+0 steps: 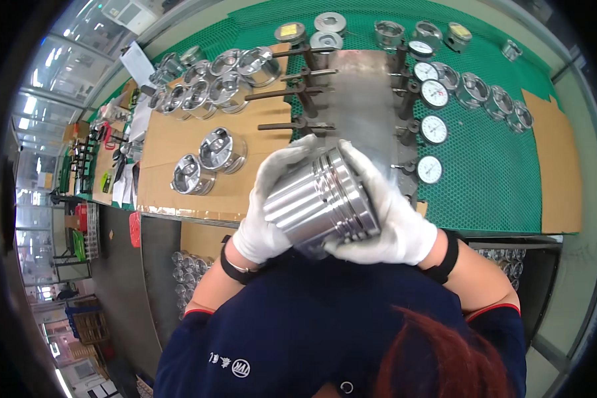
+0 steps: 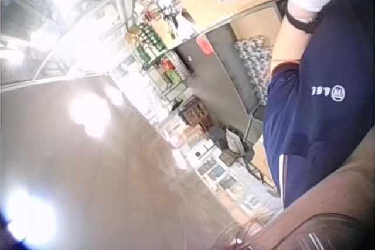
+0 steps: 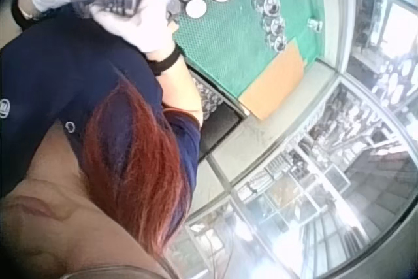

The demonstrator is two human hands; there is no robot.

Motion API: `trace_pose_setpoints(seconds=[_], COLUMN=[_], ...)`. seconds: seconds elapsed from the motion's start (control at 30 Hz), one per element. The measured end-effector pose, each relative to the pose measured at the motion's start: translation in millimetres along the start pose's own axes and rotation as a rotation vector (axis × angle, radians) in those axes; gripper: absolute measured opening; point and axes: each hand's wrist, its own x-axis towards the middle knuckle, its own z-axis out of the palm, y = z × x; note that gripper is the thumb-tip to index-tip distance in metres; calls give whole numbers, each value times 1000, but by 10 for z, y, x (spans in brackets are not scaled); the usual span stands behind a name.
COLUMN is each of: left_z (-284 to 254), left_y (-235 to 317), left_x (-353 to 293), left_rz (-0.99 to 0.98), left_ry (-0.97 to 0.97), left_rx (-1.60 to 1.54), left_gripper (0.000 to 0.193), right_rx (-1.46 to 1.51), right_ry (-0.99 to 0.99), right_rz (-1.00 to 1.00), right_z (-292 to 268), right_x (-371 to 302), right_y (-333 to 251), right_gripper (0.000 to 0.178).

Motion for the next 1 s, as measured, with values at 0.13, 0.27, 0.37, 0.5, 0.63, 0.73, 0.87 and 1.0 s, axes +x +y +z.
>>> trace_pose_setpoints(seconds=[0.13,0.27,0.37,0.5,0.63,0.73,0.87,1.0], left_z=[-118,46,274,356,351,373,366,349], left_y=[-45,-140,-285,-452,-593,-676,-721,-712], left_x=[-33,100,180,128,205,278,382,407], left_rz=[-314,-108,-27,-69,-8,42,25,-39], left_ry=[-179,-303,-304,-246,-224,-209,-215,-240], left_rx=[273,444,658,802,737,700,657,605], left_gripper=[62,72,85,92,96,97,99,98], right_rx=[-665,-883,-955,-821,-403,145,66,196], right_ry=[143,133,171,225,221,173,186,183], right_rz=[-190,-70,-133,-224,294,613,584,615], right_z=[-278,-244,-201,-259,-320,-280,-327,-338], right_x=[-65,83,107,-35,-303,-309,-337,-307], right_y=[216,318,488,562,677,721,895,793], right_gripper=[111,107,105,101,96,94,95,99])
